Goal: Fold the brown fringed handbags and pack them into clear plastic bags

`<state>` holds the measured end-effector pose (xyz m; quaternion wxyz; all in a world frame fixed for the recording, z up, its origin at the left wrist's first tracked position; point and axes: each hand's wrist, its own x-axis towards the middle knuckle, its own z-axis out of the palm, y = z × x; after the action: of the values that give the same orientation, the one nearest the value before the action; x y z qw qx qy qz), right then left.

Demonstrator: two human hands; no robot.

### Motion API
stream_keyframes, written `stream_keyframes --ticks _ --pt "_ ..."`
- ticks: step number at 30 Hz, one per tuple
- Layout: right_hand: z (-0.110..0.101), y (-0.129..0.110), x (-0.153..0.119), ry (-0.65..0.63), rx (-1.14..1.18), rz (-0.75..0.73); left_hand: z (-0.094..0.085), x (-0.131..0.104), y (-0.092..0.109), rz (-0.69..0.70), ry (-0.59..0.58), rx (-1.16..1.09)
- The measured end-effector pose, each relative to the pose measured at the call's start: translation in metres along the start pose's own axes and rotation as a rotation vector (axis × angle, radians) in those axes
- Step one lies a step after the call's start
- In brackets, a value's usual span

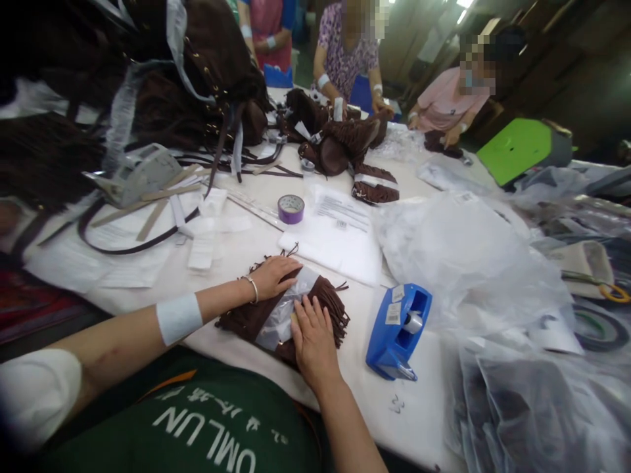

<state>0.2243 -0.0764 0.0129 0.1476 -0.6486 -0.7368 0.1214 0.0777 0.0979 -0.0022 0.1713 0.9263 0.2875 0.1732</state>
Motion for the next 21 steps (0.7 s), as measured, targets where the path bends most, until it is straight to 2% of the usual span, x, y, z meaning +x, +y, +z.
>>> stream_keyframes --ticks 3,6,8,11,13,16,18,21 --pt "-0.016 -0.006 -0.001 -0.012 0.011 -0.004 -0.007 -0.008 -0.001 0.019 0.009 -0.023" --pt "-0.037 -0.016 0.008 0.096 -0.007 0.006 -0.019 -0.003 -0.002 -0.013 0.038 -0.064" --pt "-0.043 -0.022 0.017 0.157 -0.016 -0.015 -0.025 0.011 -0.005 -0.039 0.095 -0.073" --pt "-0.03 -0.024 0.029 0.12 -0.003 -0.08 -0.024 0.045 -0.011 -0.014 0.136 -0.035" --pt "-0.013 -0.019 0.034 0.07 0.009 -0.1 -0.019 0.071 -0.016 0.095 0.047 -0.006" --pt "0.006 -0.01 0.036 0.027 0.013 -0.1 -0.011 0.099 -0.03 0.304 -0.164 -0.014" --pt "0.01 -0.007 0.035 0.013 0.016 -0.099 -0.013 0.103 -0.045 0.375 -0.246 -0.033" --pt "0.009 -0.006 0.033 -0.005 0.031 -0.095 -0.029 0.085 -0.07 0.394 -0.295 -0.031"
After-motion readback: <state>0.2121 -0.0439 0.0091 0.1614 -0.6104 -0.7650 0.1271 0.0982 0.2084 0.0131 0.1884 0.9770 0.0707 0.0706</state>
